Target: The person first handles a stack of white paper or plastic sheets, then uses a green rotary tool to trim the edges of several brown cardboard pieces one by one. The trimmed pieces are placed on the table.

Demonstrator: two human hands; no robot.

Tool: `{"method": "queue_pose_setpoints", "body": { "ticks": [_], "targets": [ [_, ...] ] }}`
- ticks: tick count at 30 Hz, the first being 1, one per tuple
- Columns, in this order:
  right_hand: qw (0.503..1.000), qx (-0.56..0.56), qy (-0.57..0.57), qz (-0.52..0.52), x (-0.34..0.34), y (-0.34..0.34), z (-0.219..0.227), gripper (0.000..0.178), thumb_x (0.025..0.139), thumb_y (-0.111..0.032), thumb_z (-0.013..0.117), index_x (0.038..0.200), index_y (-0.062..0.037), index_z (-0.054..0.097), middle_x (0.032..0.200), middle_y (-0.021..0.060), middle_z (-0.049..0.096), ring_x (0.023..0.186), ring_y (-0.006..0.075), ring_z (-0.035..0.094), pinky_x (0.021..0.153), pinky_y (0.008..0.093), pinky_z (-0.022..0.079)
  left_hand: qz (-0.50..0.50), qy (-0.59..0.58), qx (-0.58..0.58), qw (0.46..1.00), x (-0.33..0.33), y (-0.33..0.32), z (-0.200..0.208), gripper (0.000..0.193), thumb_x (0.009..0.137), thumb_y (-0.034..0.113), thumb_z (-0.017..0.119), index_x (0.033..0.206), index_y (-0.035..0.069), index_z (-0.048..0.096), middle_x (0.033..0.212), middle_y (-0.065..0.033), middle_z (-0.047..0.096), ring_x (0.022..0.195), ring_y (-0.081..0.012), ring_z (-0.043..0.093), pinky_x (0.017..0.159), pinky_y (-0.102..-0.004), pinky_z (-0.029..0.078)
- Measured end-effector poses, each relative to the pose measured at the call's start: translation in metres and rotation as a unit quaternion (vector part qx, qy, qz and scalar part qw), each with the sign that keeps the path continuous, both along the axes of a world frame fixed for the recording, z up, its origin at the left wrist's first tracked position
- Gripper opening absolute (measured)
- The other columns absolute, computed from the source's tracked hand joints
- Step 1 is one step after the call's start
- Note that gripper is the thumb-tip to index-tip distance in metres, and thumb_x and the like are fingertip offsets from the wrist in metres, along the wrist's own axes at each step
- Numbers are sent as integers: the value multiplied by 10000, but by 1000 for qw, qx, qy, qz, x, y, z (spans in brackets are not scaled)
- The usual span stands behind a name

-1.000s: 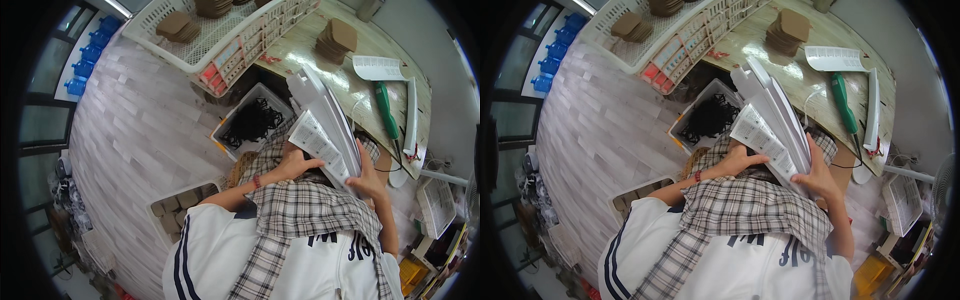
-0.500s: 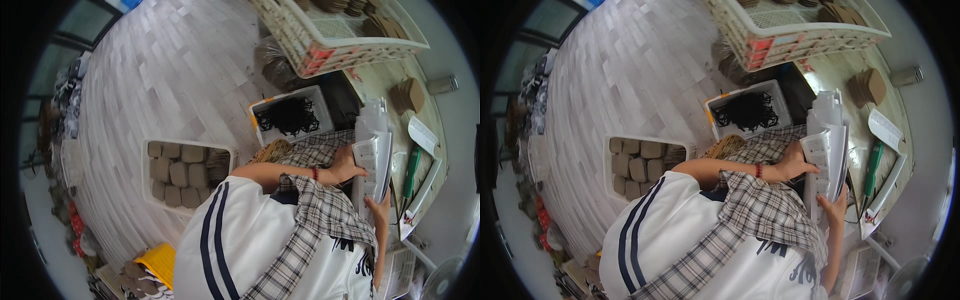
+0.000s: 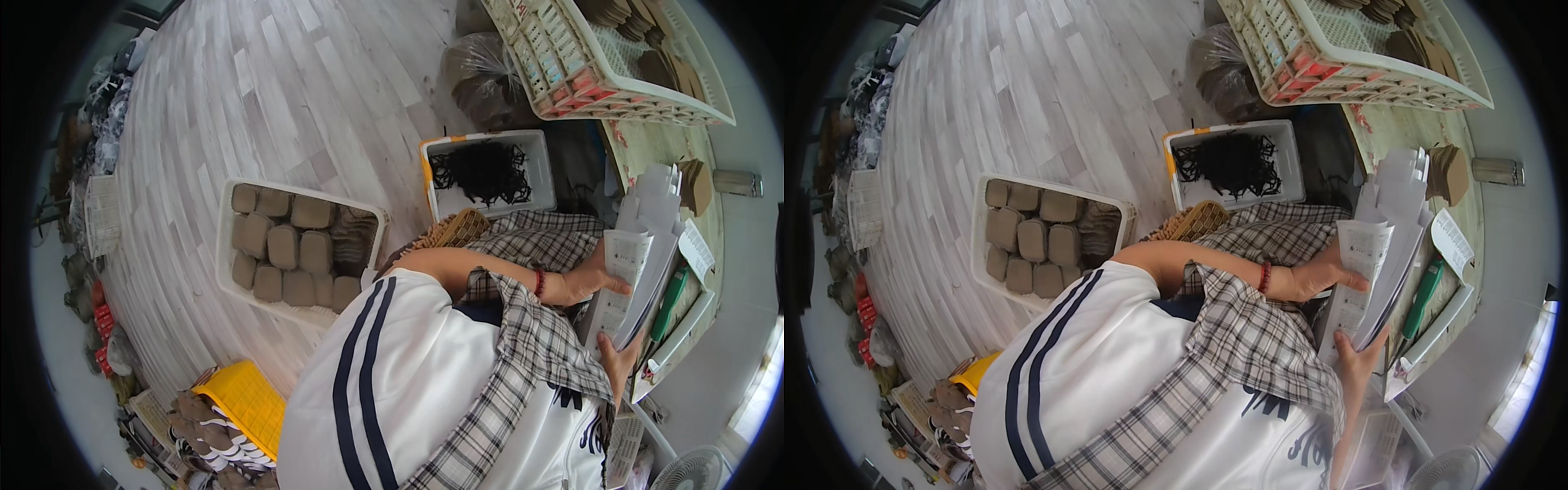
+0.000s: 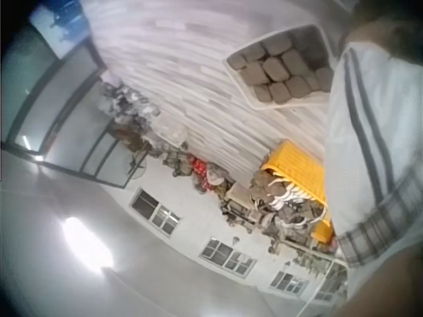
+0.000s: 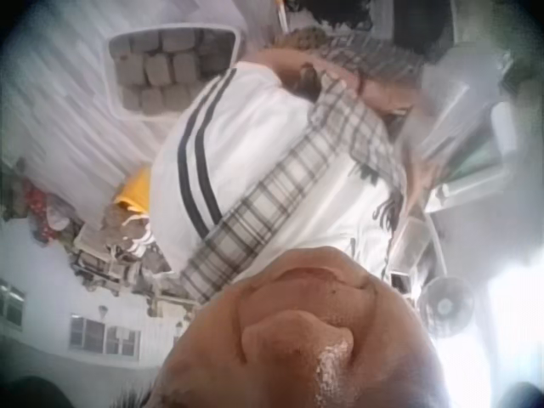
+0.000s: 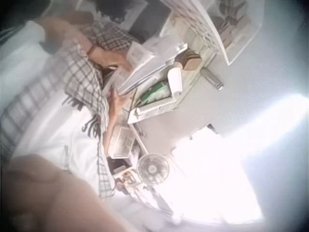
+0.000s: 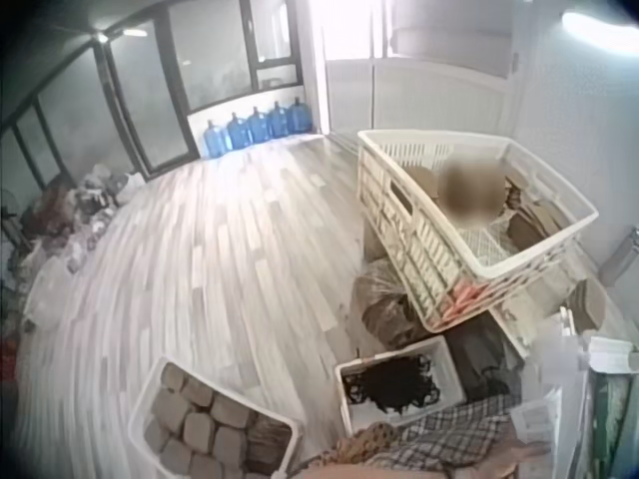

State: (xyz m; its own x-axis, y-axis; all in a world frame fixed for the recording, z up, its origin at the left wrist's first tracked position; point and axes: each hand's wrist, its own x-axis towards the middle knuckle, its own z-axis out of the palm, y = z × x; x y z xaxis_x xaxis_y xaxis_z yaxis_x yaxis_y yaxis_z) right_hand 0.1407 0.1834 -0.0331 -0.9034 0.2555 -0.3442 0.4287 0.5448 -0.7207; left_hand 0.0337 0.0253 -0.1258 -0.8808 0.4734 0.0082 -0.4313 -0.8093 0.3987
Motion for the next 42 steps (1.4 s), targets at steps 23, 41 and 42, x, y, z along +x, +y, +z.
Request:
{"method": "queue_pose_setpoints", "body": {
  "ticks": [23, 41, 42],
  "targets": [
    [984, 52, 167, 32, -81, -17, 37, 1316, 597, -408, 890, 1527, 2, 54, 1477, 298, 254, 1383, 412, 312, 1137, 434, 303, -1, 23, -97, 995, -113, 10, 63, 537, 922, 201, 649, 1353, 47, 368, 1217, -105, 543, 1067, -222, 584, 887, -340, 535],
    [930, -175, 306, -105, -91, 37, 41, 1155, 629, -132, 798, 1552, -71, 106, 1516, 204, 290, 1397, 314, 312, 1148, 375, 252, -163, 101, -211, 958, -60, 41, 94, 593, 935, 50, 560, 1454, 74, 273, 1386, -102, 453, 1270, -240, 466, 1082, -393, 385],
    [929, -169, 309, -112, -87, 45, 42, 1157, 626, -131, 801, 1551, -68, 109, 1516, 200, 291, 1396, 310, 312, 1147, 376, 254, -186, 98, -210, 955, -52, 45, 93, 603, 928, 40, 567, 1450, 70, 265, 1381, -101, 447, 1263, -236, 466, 1074, -384, 387]
  ]
}}
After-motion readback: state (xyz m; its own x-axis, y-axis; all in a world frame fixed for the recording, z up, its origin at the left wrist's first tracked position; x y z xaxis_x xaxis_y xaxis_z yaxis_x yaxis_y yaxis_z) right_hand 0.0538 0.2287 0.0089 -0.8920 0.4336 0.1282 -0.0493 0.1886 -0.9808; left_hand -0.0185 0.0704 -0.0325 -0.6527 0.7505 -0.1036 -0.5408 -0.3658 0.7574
